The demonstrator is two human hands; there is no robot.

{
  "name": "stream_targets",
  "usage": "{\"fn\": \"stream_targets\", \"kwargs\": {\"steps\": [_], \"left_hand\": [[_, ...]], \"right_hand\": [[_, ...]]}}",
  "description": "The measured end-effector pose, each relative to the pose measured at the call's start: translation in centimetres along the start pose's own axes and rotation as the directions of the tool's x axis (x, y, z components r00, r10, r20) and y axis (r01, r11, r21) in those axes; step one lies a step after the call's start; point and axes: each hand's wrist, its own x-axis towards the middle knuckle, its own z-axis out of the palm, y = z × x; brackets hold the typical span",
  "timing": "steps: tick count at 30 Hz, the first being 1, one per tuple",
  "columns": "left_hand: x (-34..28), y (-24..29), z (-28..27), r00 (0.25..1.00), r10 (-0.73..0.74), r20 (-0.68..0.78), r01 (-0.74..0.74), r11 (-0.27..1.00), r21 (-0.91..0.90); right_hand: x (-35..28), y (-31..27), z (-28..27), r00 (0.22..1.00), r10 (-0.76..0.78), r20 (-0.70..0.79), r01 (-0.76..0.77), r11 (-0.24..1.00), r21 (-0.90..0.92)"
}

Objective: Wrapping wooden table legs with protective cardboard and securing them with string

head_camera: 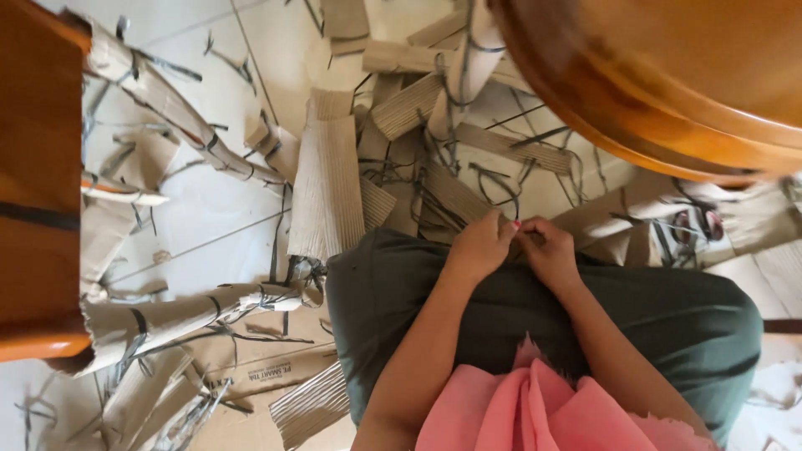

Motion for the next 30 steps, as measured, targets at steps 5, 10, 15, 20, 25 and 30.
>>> {"fn": "stream_targets", "kwargs": {"steps": [5, 10, 15, 20, 25, 30], "left_hand": [[0.3, -1.0, 4.1, 0.970, 0.211, -0.123, -0.230, 0.958, -0.174], [-0.4, -2.7, 8.2, 0.967, 0.238, -0.087, -0.253, 0.928, -0.273], [1.2, -6.5, 12.1, 0.993, 0.114, 0.035, -0.075, 0.825, -0.560], [3.1, -7.4, 11.6, 0.986, 0.127, 0.105, 0.016, 0.556, -0.831], [3.9, -5.7, 8.8, 0.986, 0.140, 0.094, 0.009, 0.511, -0.859], [5.0, -7.3, 8.9, 0.999, -0.014, 0.044, 0.046, 0.400, -0.916]], "right_hand": [[-3.8, -0.9, -3.2, 1.000, 0.022, 0.001, -0.022, 0.999, -0.027], [-7.7, -2.7, -5.9, 0.993, 0.072, -0.089, -0.073, 0.997, -0.004], [-9.1, -3.0, -5.2, 0.952, 0.270, -0.144, -0.249, 0.957, 0.148], [-8.6, -9.8, -7.6, 0.941, 0.244, -0.234, -0.241, 0.970, 0.042], [-6.0, -11.1, -9.1, 0.935, 0.307, -0.178, -0.349, 0.883, -0.312], [-2.9, -12.5, -8.4, 0.897, 0.443, -0.002, -0.391, 0.790, -0.472]]}}
